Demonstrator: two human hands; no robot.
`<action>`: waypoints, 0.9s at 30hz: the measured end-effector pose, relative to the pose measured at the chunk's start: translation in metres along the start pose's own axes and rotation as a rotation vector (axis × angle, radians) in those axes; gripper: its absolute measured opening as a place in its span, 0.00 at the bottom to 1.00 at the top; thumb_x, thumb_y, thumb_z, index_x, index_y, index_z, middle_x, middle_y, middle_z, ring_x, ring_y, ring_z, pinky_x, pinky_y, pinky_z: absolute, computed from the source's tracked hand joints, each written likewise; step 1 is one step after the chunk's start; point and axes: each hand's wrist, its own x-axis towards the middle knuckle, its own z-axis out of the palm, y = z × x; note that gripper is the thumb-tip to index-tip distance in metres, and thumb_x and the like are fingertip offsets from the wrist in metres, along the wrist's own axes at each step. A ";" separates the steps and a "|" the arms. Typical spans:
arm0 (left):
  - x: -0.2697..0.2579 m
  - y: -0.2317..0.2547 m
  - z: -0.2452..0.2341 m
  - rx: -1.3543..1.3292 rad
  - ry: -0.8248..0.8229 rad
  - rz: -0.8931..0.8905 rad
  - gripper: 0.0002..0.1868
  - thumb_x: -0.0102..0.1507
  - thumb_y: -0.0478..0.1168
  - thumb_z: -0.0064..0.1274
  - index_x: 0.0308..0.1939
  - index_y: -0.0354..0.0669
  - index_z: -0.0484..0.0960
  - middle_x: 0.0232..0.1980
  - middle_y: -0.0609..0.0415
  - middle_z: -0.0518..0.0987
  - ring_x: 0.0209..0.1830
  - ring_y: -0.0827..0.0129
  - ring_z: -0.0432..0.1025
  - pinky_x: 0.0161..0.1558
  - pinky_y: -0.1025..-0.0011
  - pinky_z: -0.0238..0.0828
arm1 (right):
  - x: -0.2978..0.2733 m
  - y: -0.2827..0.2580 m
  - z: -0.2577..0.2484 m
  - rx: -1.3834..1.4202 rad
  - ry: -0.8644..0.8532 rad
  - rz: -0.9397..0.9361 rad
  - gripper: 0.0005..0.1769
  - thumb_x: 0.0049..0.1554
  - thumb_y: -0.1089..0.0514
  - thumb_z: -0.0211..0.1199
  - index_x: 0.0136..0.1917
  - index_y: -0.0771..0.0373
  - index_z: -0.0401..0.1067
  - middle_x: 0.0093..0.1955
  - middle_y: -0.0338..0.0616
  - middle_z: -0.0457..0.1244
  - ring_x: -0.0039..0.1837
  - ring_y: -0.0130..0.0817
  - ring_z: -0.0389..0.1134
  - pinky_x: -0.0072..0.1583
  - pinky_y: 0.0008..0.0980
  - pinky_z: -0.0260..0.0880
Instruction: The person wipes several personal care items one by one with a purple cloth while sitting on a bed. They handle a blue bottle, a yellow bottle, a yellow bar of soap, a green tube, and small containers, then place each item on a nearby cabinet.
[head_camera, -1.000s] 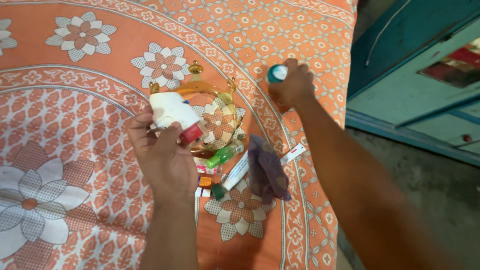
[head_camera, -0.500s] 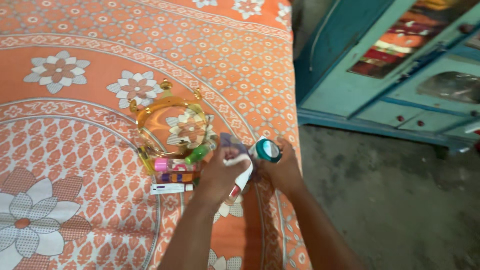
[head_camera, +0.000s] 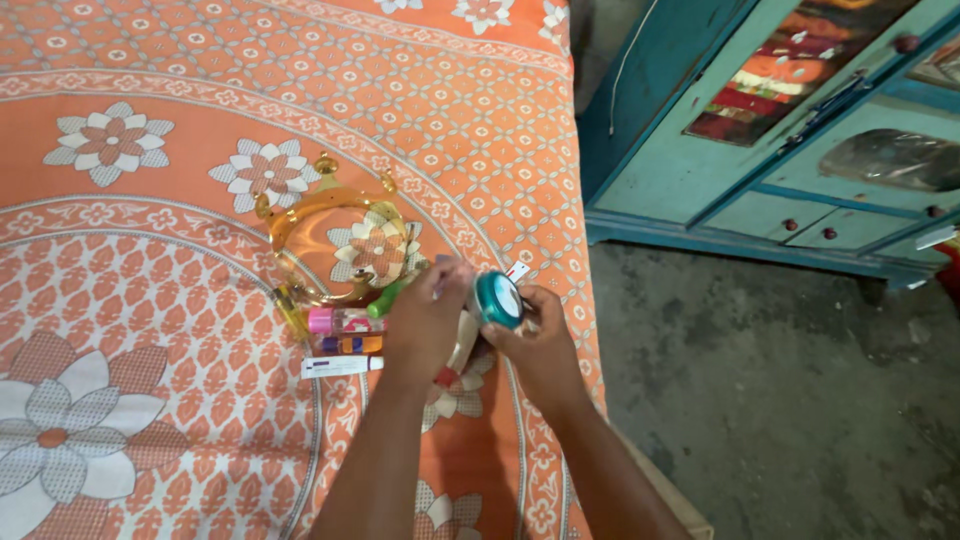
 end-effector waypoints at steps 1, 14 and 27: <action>0.000 -0.001 0.001 -0.131 -0.021 -0.046 0.24 0.66 0.57 0.48 0.56 0.45 0.82 0.44 0.52 0.82 0.45 0.66 0.76 0.49 0.66 0.73 | 0.000 0.002 0.006 0.058 -0.025 0.011 0.34 0.52 0.63 0.72 0.68 0.66 0.60 0.64 0.47 0.62 0.67 0.36 0.65 0.64 0.37 0.68; 0.016 -0.011 -0.005 -1.240 0.077 -0.389 0.33 0.67 0.67 0.37 0.60 0.46 0.76 0.52 0.55 0.82 0.51 0.66 0.77 0.53 0.61 0.74 | 0.051 0.025 0.014 -0.816 -0.093 -0.071 0.21 0.57 0.51 0.60 0.63 0.55 0.75 0.54 0.56 0.67 0.55 0.53 0.70 0.55 0.47 0.70; 0.011 -0.008 -0.007 -1.332 0.062 -0.359 0.29 0.69 0.59 0.40 0.67 0.48 0.75 0.56 0.54 0.78 0.54 0.64 0.74 0.58 0.55 0.73 | 0.046 0.010 -0.012 0.198 -0.077 -0.121 0.10 0.59 0.66 0.56 0.51 0.74 0.74 0.68 0.46 0.56 0.65 0.33 0.62 0.63 0.30 0.67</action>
